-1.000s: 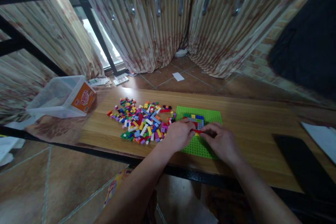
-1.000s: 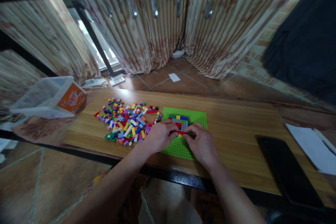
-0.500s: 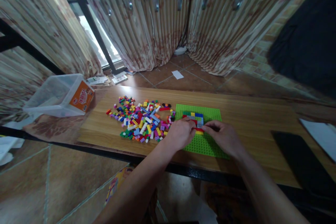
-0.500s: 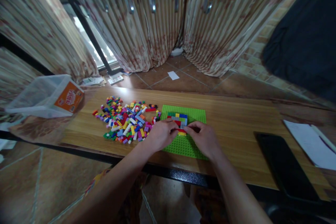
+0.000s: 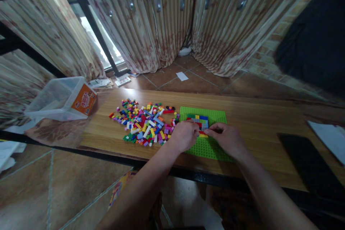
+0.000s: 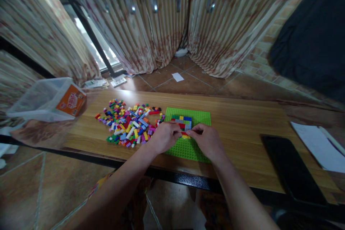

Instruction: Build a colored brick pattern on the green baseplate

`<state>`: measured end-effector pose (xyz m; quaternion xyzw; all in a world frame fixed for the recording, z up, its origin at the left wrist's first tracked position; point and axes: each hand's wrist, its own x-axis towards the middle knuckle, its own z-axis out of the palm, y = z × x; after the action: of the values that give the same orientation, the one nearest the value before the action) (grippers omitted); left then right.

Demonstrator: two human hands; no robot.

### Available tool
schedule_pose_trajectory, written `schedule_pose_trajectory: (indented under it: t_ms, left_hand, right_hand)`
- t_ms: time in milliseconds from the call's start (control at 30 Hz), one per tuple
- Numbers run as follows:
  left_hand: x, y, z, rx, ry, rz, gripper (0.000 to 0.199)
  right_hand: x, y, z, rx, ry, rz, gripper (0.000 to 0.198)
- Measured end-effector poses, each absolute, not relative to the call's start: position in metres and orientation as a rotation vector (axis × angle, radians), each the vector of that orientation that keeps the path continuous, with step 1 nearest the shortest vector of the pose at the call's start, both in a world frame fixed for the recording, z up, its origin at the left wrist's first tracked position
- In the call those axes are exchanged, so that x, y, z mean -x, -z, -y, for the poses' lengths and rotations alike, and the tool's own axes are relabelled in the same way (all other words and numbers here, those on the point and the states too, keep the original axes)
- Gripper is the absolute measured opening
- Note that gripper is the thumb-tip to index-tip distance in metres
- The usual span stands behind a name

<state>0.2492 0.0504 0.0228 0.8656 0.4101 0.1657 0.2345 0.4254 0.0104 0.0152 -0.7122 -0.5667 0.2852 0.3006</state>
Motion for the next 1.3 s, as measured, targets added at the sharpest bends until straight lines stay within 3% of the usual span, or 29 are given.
schedule_pose_trajectory:
  t_ms: [367,533,700,833,1067,1300]
  left_hand:
    - [-0.239,-0.023,-0.052,-2.278,-0.582,-1.005,0.009]
    - [-0.207,-0.034,-0.071,-2.114,-0.766,-1.034,0.02]
    - [-0.163,-0.041,-0.094,-2.065,-0.919,-1.289,0.02]
    - [-0.14,-0.04,-0.095,-2.092,-0.836,-1.274,0.019]
    - [-0.13,-0.043,-0.088,-2.131,-0.559,-1.144,0.023]
    - [-0.129,-0.041,-0.088,-2.219,-0.475,-1.188,0.025]
  right_hand:
    - [-0.431,-0.018,-0.012,1.906,-0.8,1.531,0.036]
    - [-0.442,-0.012,-0.014,1.882,-0.933,1.38,0.048]
    - [-0.437,-0.021,-0.013,1.956,-0.619,1.409,0.044]
    - [-0.416,-0.031,-0.006,1.809,-0.449,1.464,0.036]
    - [-0.365,-0.021,0.002,1.413,-0.536,1.808,0.02]
    - [-0.337,-0.009,0.0,1.341,-0.561,2.01,0.019]
